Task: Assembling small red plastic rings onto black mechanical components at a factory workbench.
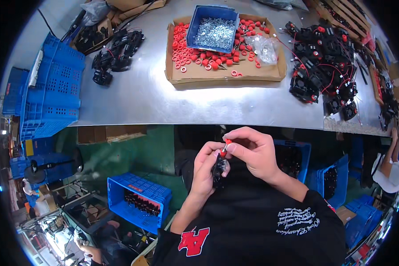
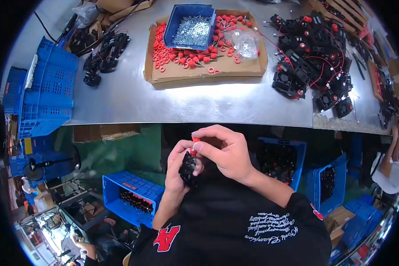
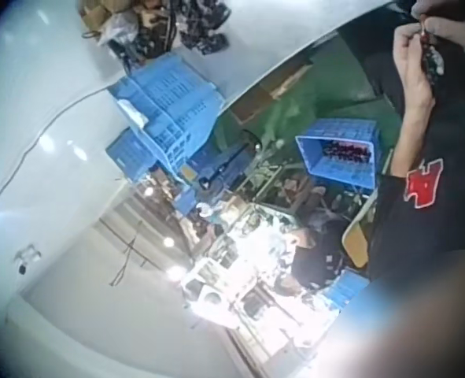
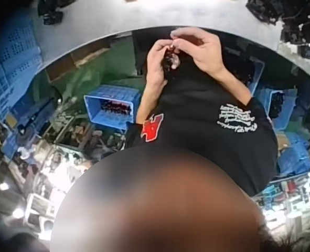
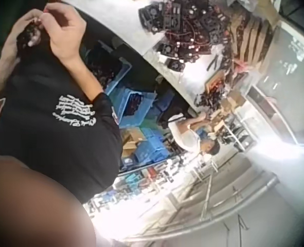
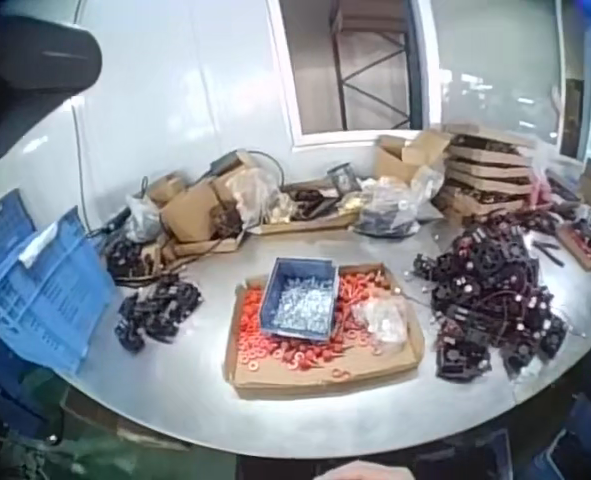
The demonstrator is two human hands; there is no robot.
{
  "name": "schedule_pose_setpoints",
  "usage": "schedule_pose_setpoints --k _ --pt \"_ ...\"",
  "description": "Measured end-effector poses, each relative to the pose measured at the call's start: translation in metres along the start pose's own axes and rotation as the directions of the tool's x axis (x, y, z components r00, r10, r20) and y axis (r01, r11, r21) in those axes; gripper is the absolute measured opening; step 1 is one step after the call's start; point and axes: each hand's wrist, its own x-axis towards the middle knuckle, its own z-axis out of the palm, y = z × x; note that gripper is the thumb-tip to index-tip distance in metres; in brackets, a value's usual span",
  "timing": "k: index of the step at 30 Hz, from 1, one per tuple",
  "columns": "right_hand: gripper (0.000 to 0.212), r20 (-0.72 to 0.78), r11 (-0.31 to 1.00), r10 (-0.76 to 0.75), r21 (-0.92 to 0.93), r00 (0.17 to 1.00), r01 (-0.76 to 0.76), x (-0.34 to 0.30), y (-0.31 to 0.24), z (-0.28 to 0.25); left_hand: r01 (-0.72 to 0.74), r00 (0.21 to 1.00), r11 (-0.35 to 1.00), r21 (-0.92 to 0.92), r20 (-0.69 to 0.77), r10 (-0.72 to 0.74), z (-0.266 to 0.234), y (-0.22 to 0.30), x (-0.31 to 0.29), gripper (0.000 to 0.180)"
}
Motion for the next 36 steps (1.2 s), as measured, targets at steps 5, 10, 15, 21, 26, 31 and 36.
schedule_pose_setpoints --k 5,10,15,21,26,31,36 --pt "0.022 0.050 0.998 0.017 -0.061 0.999 -0.014 0.010 0.013 0.007 0.040 0.999 0.998 -0.051 -0.022 -0.041 -0.016 0.015 0.003 0.022" --pt "0.020 -0.043 0.990 -0.036 -0.141 0.998 0.030 0.038 0.009 0.020 0.123 0.991 0.991 0.045 -0.064 -0.120 -0.029 0.045 0.023 0.022" --pt "0.026 0.074 0.918 -0.055 -0.389 0.996 0.079 0.073 -0.008 0.027 0.193 0.980 0.979 0.058 -0.056 -0.190 -0.031 0.072 0.048 0.021" --pt "0.027 0.026 0.935 -0.006 -0.355 1.000 0.015 0.089 -0.026 0.036 0.236 0.972 0.970 0.067 -0.026 -0.234 -0.016 0.105 0.070 0.021" --pt "0.020 -0.162 0.973 -0.006 -0.229 0.987 -0.031 0.082 -0.017 0.047 0.278 0.960 0.953 0.123 -0.014 -0.278 -0.015 0.108 0.081 0.022" --pt "0.023 -0.287 0.823 -0.328 -0.555 0.900 0.123 0.059 -0.017 0.048 0.430 0.897 0.902 0.038 0.091 -0.432 -0.014 0.096 0.082 0.039" --pt "0.026 -0.445 0.935 -0.332 -0.270 0.832 0.229 0.027 -0.027 0.028 0.510 0.853 0.840 -0.187 -0.018 -0.521 -0.001 0.081 0.061 0.065"
